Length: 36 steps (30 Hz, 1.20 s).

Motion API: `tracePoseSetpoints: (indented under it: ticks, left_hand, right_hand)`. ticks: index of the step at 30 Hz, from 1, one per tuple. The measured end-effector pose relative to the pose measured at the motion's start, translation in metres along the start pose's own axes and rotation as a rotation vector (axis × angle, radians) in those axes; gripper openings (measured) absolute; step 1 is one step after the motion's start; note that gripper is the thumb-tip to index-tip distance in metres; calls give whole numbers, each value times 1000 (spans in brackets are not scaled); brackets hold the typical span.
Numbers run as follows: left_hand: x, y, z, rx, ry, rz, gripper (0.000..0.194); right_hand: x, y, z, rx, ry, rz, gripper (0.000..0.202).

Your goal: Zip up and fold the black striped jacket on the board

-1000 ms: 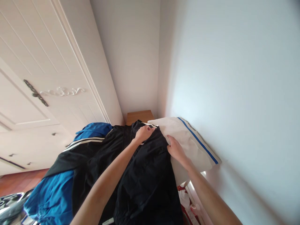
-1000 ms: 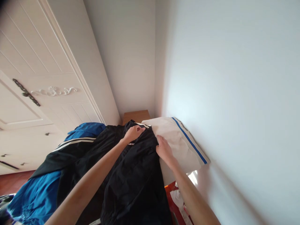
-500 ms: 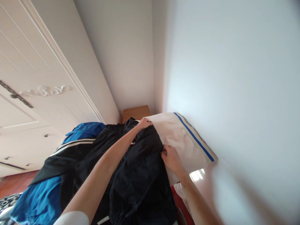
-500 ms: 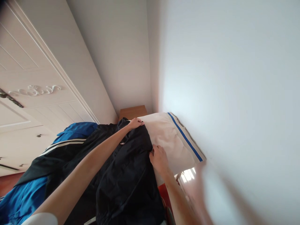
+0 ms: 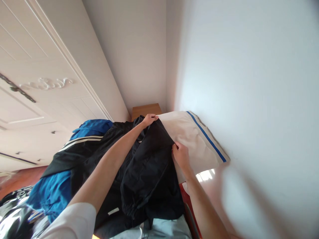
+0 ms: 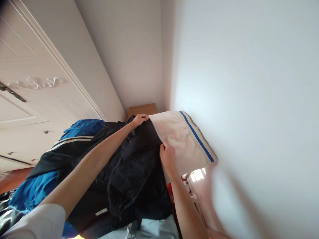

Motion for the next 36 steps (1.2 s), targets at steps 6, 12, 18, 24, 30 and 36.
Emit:
tracePoseSetpoints:
  ticks: [6,12,18,24,30,36]
  left_hand:
    - [-5,-6,12,-33,80,99,38]
    - [-4,-4,11,-61,51,125,40]
    - [0,-11,3,-86,52,62,38]
    - [-2,-19,4,-88,115,-46,36]
    - [4,-18,3,-70,123,-137,27]
    - [-7,-11,-1,-22,130,-250,33]
  right_hand:
    - [-3,4,-15,27,141,0,32]
    - [-1,20,-15,165,69,-145,34]
    - [-3,13,-6,86,-1,-165,50]
    - [-7,24,-1,90,36,-108,50]
    - [-6,25,3,72,41,-35,45]
    - [-14,23,5,2,79,-13,42]
Point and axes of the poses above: each hand's wrist, its own z-axis away from the middle knuckle, its own x-axis out of the palm, y = z × x, the point moved 8 cm from there along -z, towards the middle knuckle, and after that the axes turned 14 degrees about x, right-handed, at the moved point
